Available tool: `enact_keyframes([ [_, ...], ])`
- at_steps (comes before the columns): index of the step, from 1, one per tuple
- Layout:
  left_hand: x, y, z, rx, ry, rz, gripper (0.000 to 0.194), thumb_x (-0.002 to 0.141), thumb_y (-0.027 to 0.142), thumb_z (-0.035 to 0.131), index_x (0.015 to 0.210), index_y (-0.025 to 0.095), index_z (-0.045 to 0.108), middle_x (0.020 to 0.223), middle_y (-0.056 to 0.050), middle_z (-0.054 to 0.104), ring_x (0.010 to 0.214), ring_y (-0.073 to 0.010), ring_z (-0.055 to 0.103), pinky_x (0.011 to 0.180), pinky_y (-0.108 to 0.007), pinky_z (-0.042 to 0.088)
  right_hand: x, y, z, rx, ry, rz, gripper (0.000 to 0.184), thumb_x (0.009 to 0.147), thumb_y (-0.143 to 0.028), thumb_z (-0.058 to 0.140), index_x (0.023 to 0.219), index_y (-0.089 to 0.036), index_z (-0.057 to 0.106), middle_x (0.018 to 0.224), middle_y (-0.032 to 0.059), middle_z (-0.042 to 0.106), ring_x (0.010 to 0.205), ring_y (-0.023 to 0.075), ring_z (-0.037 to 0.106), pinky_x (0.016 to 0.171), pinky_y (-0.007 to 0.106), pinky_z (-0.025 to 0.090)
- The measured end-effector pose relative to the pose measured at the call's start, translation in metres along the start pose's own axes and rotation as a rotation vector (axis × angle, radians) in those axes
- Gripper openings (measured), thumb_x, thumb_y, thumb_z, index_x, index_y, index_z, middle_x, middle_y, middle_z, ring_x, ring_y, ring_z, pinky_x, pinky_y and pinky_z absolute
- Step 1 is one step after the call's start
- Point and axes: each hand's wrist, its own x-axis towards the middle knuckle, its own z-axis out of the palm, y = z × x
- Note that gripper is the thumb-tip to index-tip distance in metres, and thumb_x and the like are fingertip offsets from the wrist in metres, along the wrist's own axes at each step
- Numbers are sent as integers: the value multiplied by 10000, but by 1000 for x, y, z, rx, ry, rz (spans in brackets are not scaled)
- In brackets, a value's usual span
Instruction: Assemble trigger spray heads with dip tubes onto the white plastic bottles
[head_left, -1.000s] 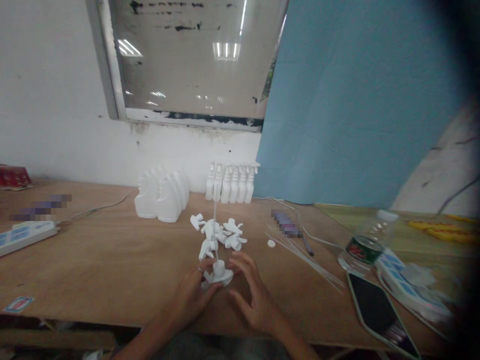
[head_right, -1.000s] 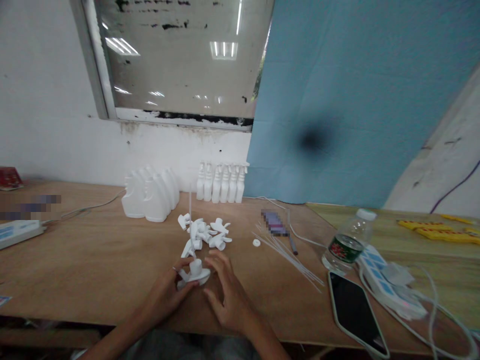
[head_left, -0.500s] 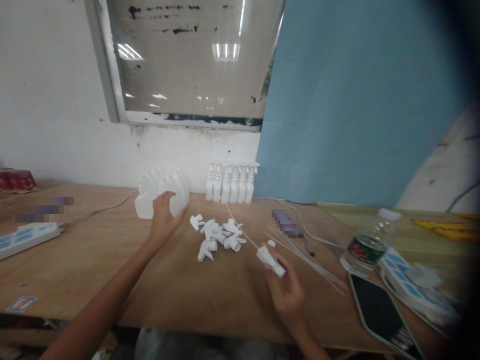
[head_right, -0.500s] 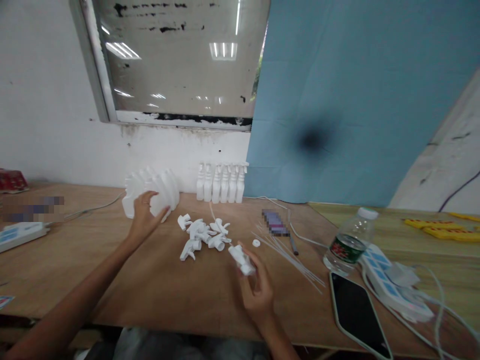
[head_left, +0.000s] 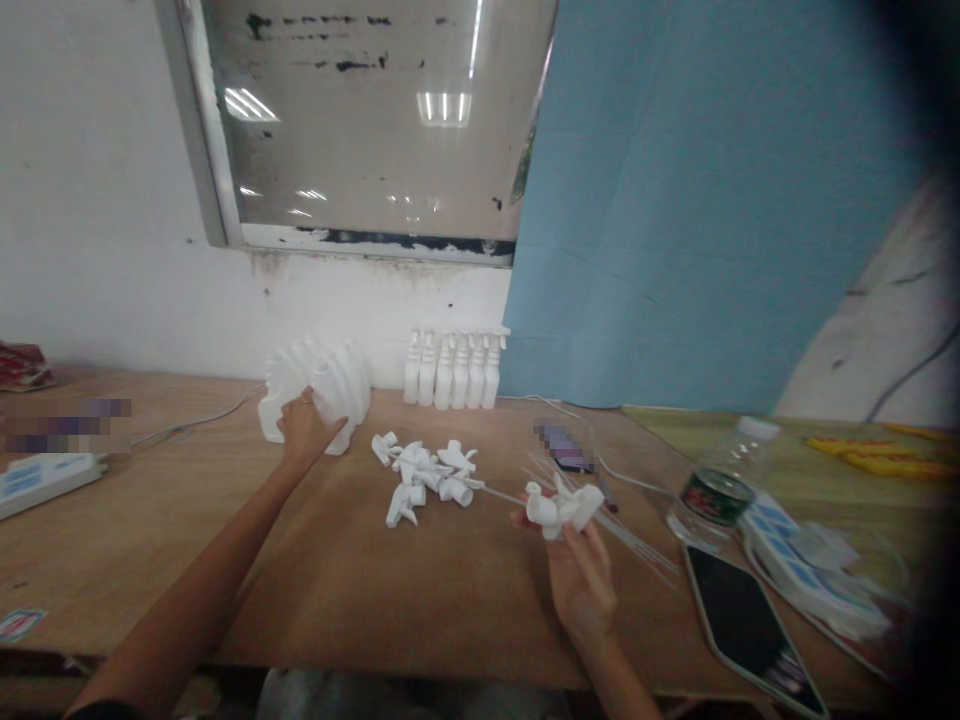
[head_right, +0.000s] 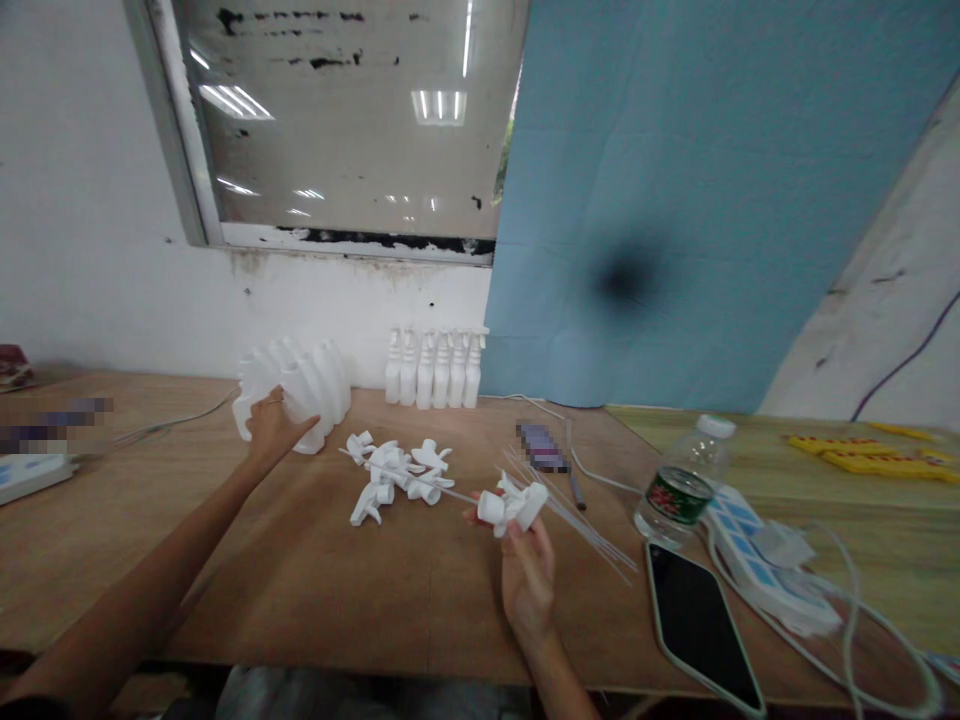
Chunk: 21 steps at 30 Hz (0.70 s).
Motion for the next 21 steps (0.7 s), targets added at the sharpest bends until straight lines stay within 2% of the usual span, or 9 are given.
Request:
enact_keyframes([
  [5, -44, -2, -36, -144, 106, 405, 769, 739, 364, 676, 1392, 167, 323, 1291, -159, 478, 1199, -335, 452, 1005, -475, 378, 5, -6, 2, 67, 68, -88, 254, 902, -367, 461, 1002, -229, 649, 1056, 103, 687, 808, 270, 665, 663, 444, 532],
  [8, -69, -3, -50, -156, 114, 533, 718, 753, 293, 653, 1389, 203, 330, 1293, -144, 450, 1207, -322, 442, 1021, -471, 371, 6, -10, 4, 114, 122, -117, 245, 904, -343, 447, 964, -235, 658, 1118, 93, 661, 816, 261, 642, 582, 405, 519],
  [13, -87, -5, -54, -113, 107, 589, 670, 763, 221, 625, 1375, 247, 355, 1294, -125, 451, 1246, -330, 415, 1040, -492, 342, 4, -9, 5, 190, 120, -96, 234, 901, -301, 442, 950, -262, 668, 1149, 67, 644, 853, 250, 623, 565, 384, 520],
  [16, -93, -3, -54, -87, 134, 593, 654, 769, 191, 609, 1372, 266, 368, 1304, -120, 456, 1280, -340, 389, 1054, -510, 312, 3, -6, 3, 184, 117, -94, 222, 900, -293, 448, 967, -251, 655, 1188, 78, 624, 876, 253, 619, 558, 374, 526],
  [21, -103, 2, -55, -70, 112, 634, 665, 766, 144, 593, 1378, 290, 378, 1318, -112, 463, 1313, -340, 366, 1069, -512, 289, 0, -2, 0, 151, 80, -68, 190, 900, -287, 468, 962, -235, 639, 1159, 104, 638, 849, 261, 643, 567, 382, 529],
])
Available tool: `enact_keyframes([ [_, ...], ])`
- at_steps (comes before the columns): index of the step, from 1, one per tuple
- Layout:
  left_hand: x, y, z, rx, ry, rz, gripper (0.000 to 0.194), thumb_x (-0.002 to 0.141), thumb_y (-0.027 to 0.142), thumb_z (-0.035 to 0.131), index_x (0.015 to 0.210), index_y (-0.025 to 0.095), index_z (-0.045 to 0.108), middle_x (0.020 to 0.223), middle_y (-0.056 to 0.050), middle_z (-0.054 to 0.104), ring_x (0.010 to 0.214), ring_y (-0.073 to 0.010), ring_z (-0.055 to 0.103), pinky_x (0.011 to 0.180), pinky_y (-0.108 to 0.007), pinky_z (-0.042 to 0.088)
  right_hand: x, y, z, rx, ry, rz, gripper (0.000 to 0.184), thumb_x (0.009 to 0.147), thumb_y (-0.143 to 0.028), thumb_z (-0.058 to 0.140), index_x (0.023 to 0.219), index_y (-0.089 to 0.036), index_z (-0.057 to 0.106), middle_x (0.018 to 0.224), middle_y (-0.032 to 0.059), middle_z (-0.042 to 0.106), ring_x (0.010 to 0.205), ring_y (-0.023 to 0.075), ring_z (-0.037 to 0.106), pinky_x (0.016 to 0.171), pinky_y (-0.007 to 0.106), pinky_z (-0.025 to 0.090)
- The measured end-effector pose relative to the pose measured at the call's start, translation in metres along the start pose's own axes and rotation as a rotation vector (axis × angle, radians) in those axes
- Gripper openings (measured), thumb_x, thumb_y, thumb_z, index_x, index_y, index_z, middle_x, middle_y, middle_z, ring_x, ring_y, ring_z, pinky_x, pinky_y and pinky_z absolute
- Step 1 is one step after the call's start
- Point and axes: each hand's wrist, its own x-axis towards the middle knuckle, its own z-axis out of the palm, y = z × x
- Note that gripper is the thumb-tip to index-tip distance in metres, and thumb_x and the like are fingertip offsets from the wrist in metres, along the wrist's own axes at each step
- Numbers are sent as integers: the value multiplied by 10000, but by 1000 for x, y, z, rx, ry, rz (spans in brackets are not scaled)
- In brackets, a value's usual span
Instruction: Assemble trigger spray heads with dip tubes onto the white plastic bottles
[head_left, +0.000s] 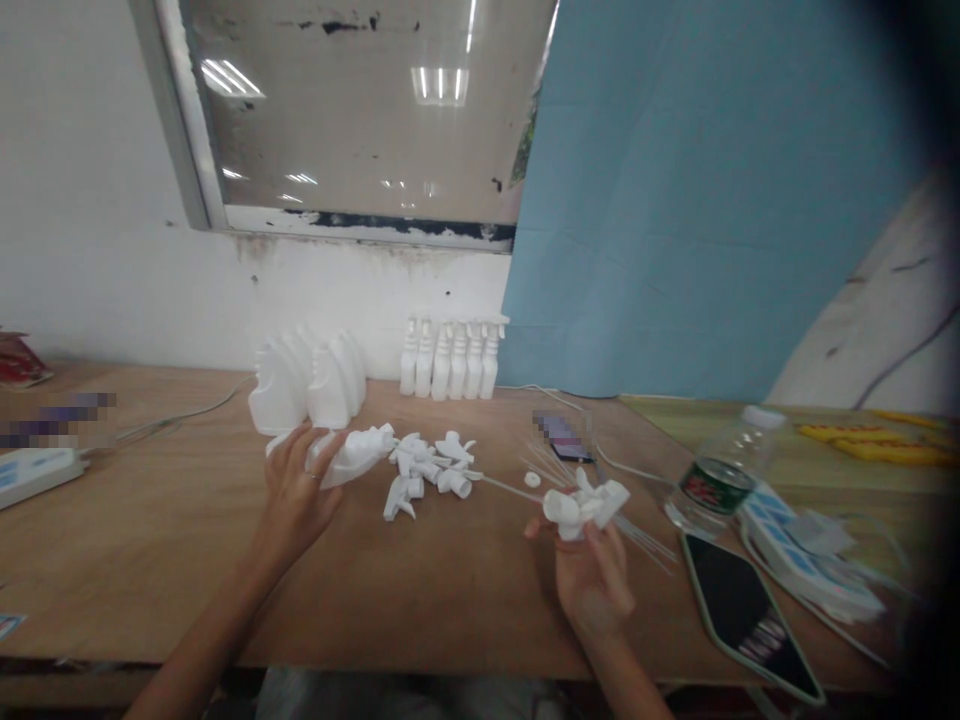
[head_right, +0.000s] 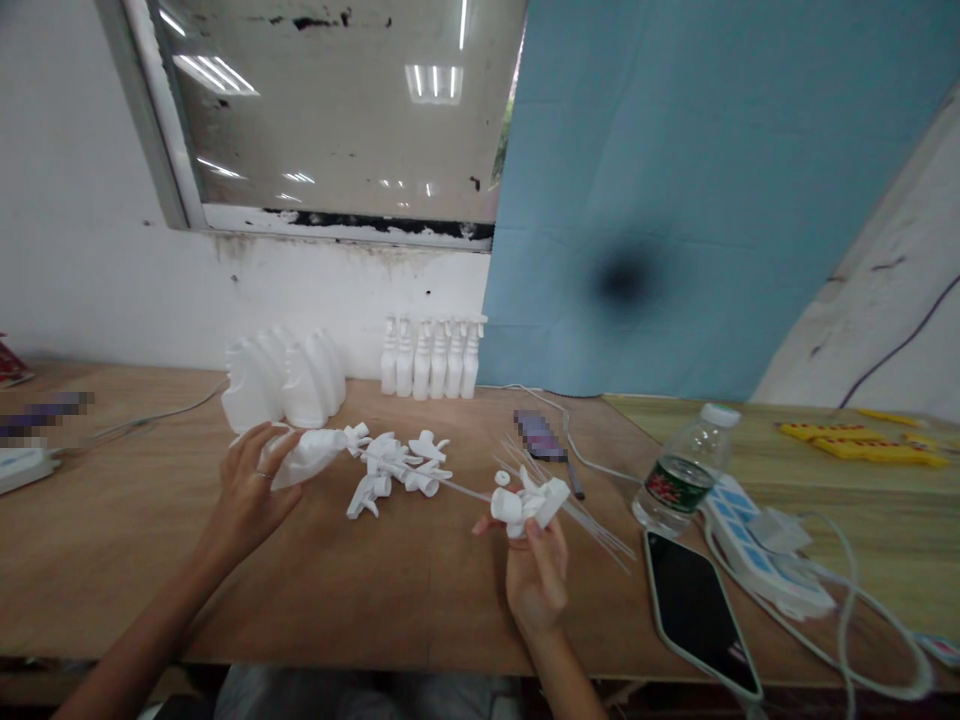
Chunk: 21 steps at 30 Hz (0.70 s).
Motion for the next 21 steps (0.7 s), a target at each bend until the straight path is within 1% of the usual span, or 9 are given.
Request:
enact_keyframes([
  [4, -4, 6, 1, 8, -4, 30, 639, 764, 110, 577, 1356, 302, 432, 1331, -106, 473, 1318, -343, 368, 1071, -526, 278, -1, 1, -1, 28, -16, -1, 194, 899, -289, 482, 972, -232, 652, 1035, 110, 676, 798, 267, 655, 563, 387, 521],
  [7, -9, 17, 0, -12, -15, 66, 650, 753, 102, 583, 1358, 294, 446, 1330, -107, 489, 1312, -348, 376, 1070, -547, 269, -2, 2, -1, 17, -29, 30, 184, 899, -296, 514, 984, -224, 661, 947, 89, 697, 742, 246, 658, 612, 384, 515],
  [10, -17, 39, -5, -82, -39, 117, 661, 762, 99, 580, 1386, 255, 424, 1312, -99, 539, 1304, -342, 388, 1093, -577, 220, -6, 8, -1, -54, -49, 125, 200, 877, -326, 579, 1007, -204, 669, 901, 78, 711, 691, 226, 652, 655, 375, 509],
  [12, -23, 57, -8, -144, -60, 150, 656, 787, 100, 559, 1410, 220, 394, 1314, -95, 562, 1310, -332, 387, 1113, -591, 176, -10, 14, 0, -139, -80, 185, 245, 851, -360, 624, 1014, -185, 676, 888, 82, 714, 706, 228, 650, 674, 360, 505],
  [14, -29, 73, -11, -195, -101, 182, 627, 817, 116, 541, 1419, 200, 387, 1342, -93, 554, 1327, -326, 371, 1128, -599, 136, -16, 19, 0, -229, -132, 226, 283, 833, -377, 652, 1029, -174, 677, 880, 79, 712, 724, 221, 643, 698, 342, 501],
  [16, -34, 84, -11, -227, -153, 203, 602, 836, 145, 546, 1418, 193, 398, 1375, -91, 532, 1343, -323, 352, 1138, -603, 107, -20, 24, 1, -288, -191, 261, 313, 828, -387, 661, 1058, -174, 666, 862, 69, 710, 728, 215, 639, 716, 327, 499],
  [18, -38, 89, -10, -243, -185, 212, 603, 839, 175, 567, 1420, 193, 403, 1397, -88, 512, 1352, -322, 342, 1144, -611, 89, -23, 25, 1, -303, -237, 300, 349, 828, -401, 662, 1100, -184, 638, 842, 57, 710, 717, 209, 641, 715, 318, 502],
  [21, -41, 88, -7, -237, -211, 219, 623, 823, 219, 609, 1417, 231, 420, 1419, -72, 488, 1373, -335, 305, 1140, -639, 74, -23, 23, 1, -316, -279, 369, 420, 826, -424, 660, 1166, -188, 588, 846, 54, 715, 676, 202, 641, 663, 307, 512],
])
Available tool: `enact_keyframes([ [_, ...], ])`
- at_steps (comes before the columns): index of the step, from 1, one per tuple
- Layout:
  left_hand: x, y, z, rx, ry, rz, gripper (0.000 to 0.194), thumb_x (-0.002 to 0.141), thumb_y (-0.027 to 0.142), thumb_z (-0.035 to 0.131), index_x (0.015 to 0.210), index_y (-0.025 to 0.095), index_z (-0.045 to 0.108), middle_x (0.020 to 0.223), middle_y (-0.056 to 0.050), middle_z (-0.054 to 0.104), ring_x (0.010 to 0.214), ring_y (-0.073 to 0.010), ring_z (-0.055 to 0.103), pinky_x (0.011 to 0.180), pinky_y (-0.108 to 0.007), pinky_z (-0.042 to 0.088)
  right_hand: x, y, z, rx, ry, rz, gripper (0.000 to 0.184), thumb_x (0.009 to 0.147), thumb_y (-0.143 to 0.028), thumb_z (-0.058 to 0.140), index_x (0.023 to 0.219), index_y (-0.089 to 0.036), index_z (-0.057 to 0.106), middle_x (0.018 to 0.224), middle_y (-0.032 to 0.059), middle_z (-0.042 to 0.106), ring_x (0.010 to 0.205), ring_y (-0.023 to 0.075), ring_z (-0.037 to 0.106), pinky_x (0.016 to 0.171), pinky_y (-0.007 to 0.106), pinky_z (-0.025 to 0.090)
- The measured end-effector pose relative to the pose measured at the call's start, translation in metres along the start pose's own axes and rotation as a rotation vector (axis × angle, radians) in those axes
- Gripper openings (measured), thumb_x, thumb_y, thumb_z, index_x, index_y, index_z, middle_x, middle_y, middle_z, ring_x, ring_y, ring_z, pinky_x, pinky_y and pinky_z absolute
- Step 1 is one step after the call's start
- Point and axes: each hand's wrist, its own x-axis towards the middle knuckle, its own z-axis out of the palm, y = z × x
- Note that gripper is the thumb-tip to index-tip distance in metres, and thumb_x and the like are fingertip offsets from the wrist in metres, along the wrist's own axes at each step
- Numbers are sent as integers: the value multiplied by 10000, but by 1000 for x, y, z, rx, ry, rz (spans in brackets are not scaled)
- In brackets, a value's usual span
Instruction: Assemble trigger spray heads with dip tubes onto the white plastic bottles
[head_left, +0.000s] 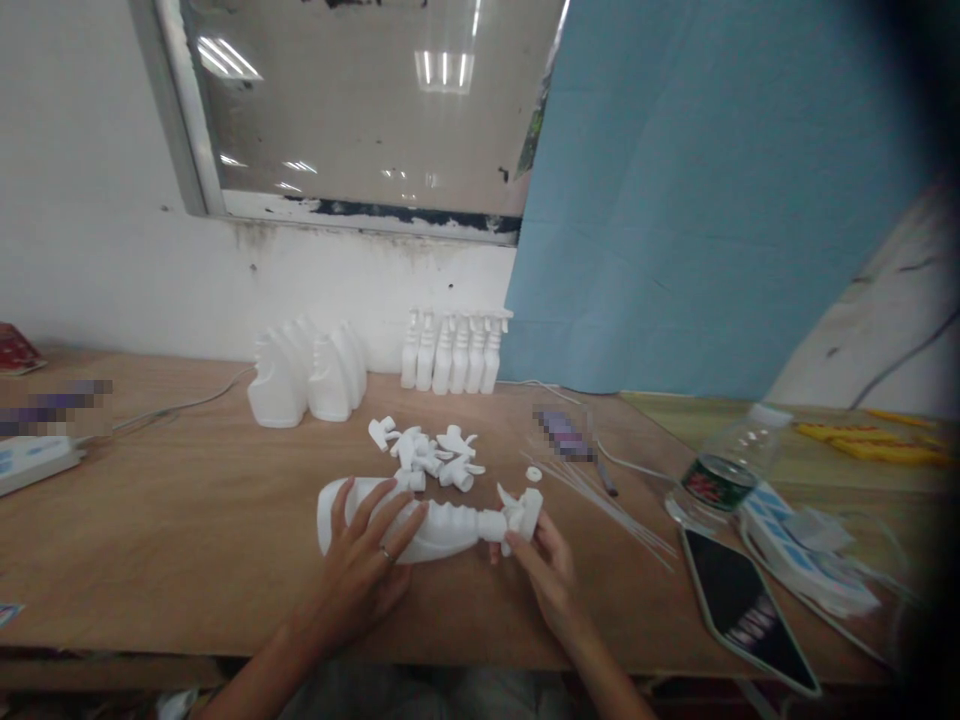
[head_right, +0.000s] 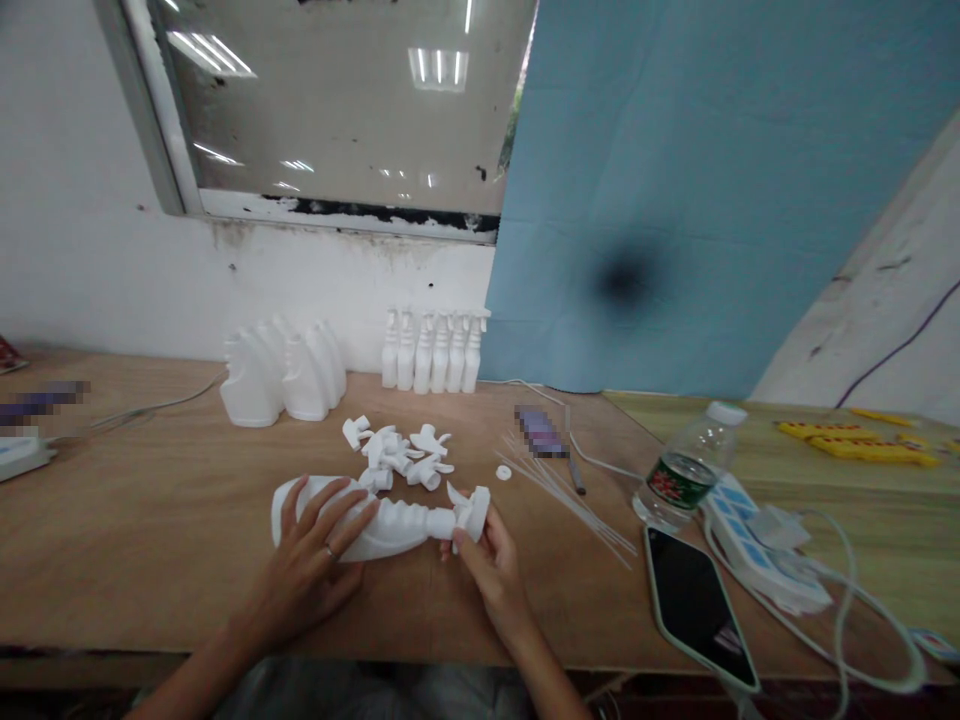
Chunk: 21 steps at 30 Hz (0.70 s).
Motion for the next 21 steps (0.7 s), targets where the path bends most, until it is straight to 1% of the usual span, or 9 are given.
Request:
enact_keyframes([
  [2, -1, -2, 1, 6, -10, -1, 639, 807, 228, 630, 1413, 263, 432, 1417, -57, 489, 1385, -351, 272, 1133, -656, 74, 0, -5, 0, -39, 1, 20, 443, 801, -435, 681, 1154, -182, 589, 912, 74, 720, 747, 222, 661, 693, 316, 527],
  [5, -2, -4, 3, -2, -1, 13, 663, 795, 226, 639, 1420, 277, 427, 1405, -47, 501, 1379, -358, 270, 1129, -666, 76, 0, -13, 4, -114, 12, 15, 450, 756, -445, 718, 1107, -186, 608, 1084, 113, 697, 998, 274, 650, 881, 361, 510],
  [7, -2, -4, 3, -12, 5, 17, 667, 793, 221, 638, 1423, 272, 424, 1401, -47, 504, 1369, -356, 287, 1127, -667, 79, 1, -18, 7, -133, 6, 15, 479, 726, -448, 740, 1106, -195, 598, 1132, 121, 682, 1065, 285, 632, 946, 388, 484],
  [11, -2, -6, 3, -24, 4, 26, 653, 797, 217, 631, 1417, 266, 433, 1388, -53, 517, 1357, -351, 306, 1122, -661, 92, 1, -21, 13, -191, 21, 36, 523, 704, -449, 751, 1121, -188, 572, 1094, 114, 693, 1023, 276, 649, 920, 384, 502],
  [14, -3, -6, 4, -34, 6, 47, 639, 801, 224, 634, 1410, 263, 444, 1373, -55, 532, 1349, -345, 315, 1121, -649, 103, 1, -19, 14, -281, 80, 51, 491, 759, -486, 690, 1115, -172, 568, 1016, 101, 703, 932, 262, 662, 798, 345, 540],
  [16, -4, -7, 5, -34, 11, 50, 638, 801, 224, 636, 1408, 261, 446, 1370, -58, 536, 1342, -344, 322, 1118, -647, 105, 0, -17, 13, -294, 63, 42, 486, 783, -497, 660, 1127, -172, 549, 983, 92, 700, 887, 249, 663, 736, 323, 545],
  [17, -4, -7, 5, -33, 15, 47, 642, 799, 222, 638, 1410, 258, 444, 1371, -61, 534, 1340, -345, 325, 1116, -647, 106, 0, -17, 13, -286, 34, 26, 492, 787, -486, 660, 1146, -175, 532, 1006, 92, 693, 901, 245, 660, 745, 320, 542],
  [19, -4, -8, 6, -32, 25, 41, 649, 792, 212, 641, 1409, 253, 445, 1372, -66, 533, 1335, -347, 329, 1112, -646, 111, -1, -16, 13, -272, -15, -12, 517, 780, -450, 678, 1185, -183, 500, 1092, 99, 666, 975, 242, 641, 813, 325, 526],
  [21, -3, -8, 6, -38, 25, 45, 652, 786, 207, 641, 1407, 253, 448, 1368, -66, 537, 1335, -347, 329, 1111, -643, 114, -1, -15, 12, -285, 7, -21, 525, 780, -433, 682, 1201, -186, 491, 1110, 99, 655, 997, 241, 628, 840, 332, 514],
])
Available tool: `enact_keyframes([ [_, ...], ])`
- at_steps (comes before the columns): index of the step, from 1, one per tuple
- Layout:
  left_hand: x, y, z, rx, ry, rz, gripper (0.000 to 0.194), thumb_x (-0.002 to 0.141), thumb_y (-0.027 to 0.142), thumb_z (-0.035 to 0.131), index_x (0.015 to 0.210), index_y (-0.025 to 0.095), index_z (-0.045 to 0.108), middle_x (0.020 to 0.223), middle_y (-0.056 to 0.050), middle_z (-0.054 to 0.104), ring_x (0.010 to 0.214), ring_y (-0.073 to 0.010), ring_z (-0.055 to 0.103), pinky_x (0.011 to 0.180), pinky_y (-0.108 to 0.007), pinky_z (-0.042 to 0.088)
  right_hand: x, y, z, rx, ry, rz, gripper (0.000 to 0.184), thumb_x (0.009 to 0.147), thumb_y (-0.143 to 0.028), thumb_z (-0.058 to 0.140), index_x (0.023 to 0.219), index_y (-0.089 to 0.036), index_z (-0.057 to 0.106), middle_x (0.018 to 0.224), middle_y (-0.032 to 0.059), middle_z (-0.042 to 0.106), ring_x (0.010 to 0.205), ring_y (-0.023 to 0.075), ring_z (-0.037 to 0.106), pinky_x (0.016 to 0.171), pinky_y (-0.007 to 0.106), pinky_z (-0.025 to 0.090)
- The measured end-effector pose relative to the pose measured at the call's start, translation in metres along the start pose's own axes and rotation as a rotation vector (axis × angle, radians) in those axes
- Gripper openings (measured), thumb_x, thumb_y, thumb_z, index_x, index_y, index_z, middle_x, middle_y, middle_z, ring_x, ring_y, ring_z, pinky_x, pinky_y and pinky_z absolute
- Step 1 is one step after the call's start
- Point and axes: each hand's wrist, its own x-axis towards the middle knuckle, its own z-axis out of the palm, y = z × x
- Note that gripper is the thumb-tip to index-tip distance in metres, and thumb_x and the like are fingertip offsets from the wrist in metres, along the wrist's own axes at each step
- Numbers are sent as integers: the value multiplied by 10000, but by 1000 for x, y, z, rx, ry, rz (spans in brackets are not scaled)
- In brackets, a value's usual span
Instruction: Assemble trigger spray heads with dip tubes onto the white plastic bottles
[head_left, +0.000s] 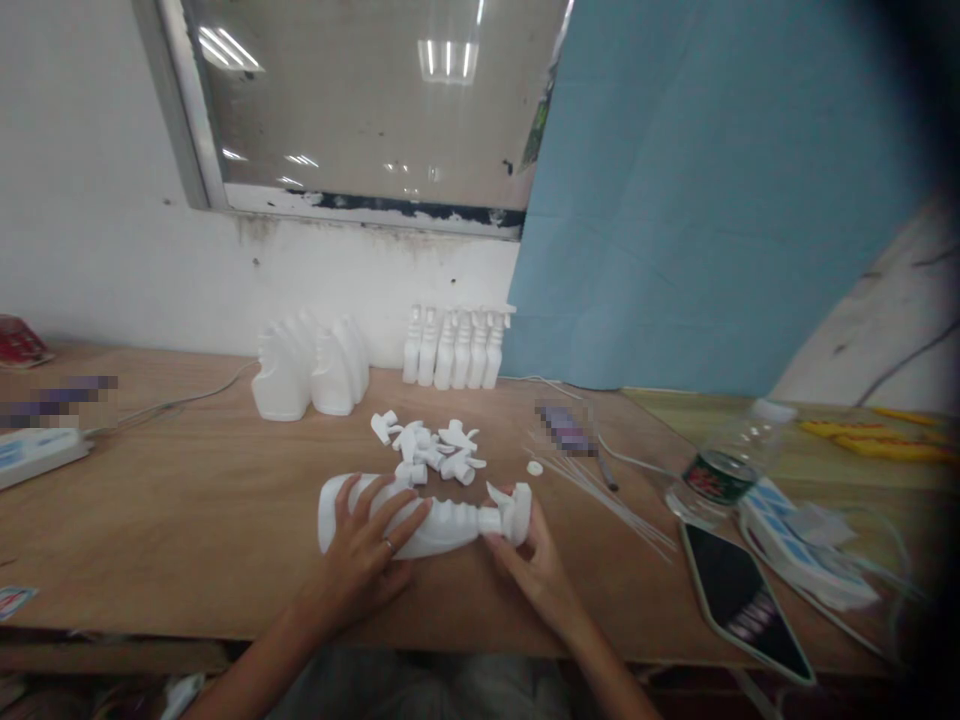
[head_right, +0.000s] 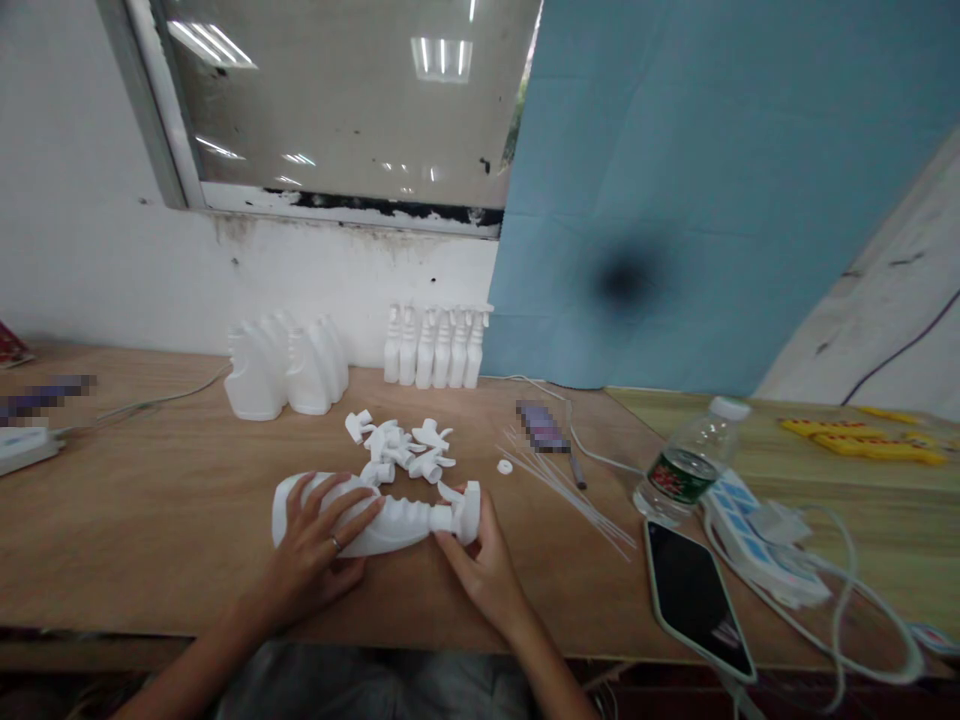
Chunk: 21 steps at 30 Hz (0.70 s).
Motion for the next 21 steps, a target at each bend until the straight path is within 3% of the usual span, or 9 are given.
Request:
enact_keyframes([
  [3, 1, 0, 0, -5, 0, 5, 642, 791, 210, 637, 1403, 258, 452, 1361, -62, 543, 1339, -343, 325, 1114, -639, 108, 0, 1, 0, -21, 50, 30, 521, 781, -444, 676, 1201, -189, 503, 1032, 86, 669, 888, 231, 640, 755, 321, 528],
  [5, 1, 1, 0, 0, 2, 0, 635, 794, 211, 635, 1401, 255, 455, 1358, -66, 545, 1338, -342, 328, 1115, -636, 107, 0, 2, -1, -13, 18, 23, 533, 771, -445, 688, 1205, -196, 503, 1020, 79, 672, 836, 218, 641, 716, 309, 530],
  [10, 0, 0, 1, 3, -12, 6, 627, 790, 215, 638, 1392, 252, 468, 1345, -71, 555, 1335, -344, 332, 1115, -632, 111, 1, 1, 0, -9, 20, 47, 525, 776, -462, 678, 1190, -192, 503, 922, 58, 690, 815, 217, 645, 708, 306, 528],
  [14, 0, 1, 0, -2, -8, -4, 602, 808, 211, 618, 1391, 250, 471, 1347, -74, 554, 1332, -345, 335, 1112, -636, 111, 0, -1, 0, -12, -23, 34, 541, 756, -421, 704, 1196, -193, 487, 1019, 77, 682, 902, 233, 648, 781, 322, 521],
  [18, 1, 2, -1, -9, -19, -1, 606, 806, 204, 616, 1392, 251, 469, 1355, -69, 549, 1338, -345, 329, 1114, -639, 108, -1, 0, 0, -34, -20, 81, 492, 814, -424, 645, 1197, -181, 456, 909, 57, 686, 741, 206, 649, 713, 318, 524],
  [21, 1, 1, -1, -8, -7, -5, 609, 805, 199, 619, 1393, 247, 467, 1356, -68, 549, 1335, -344, 333, 1113, -641, 109, -1, 1, 0, -21, -58, 24, 500, 809, -402, 662, 1203, -190, 438, 1047, 78, 671, 906, 221, 648, 843, 329, 499],
])
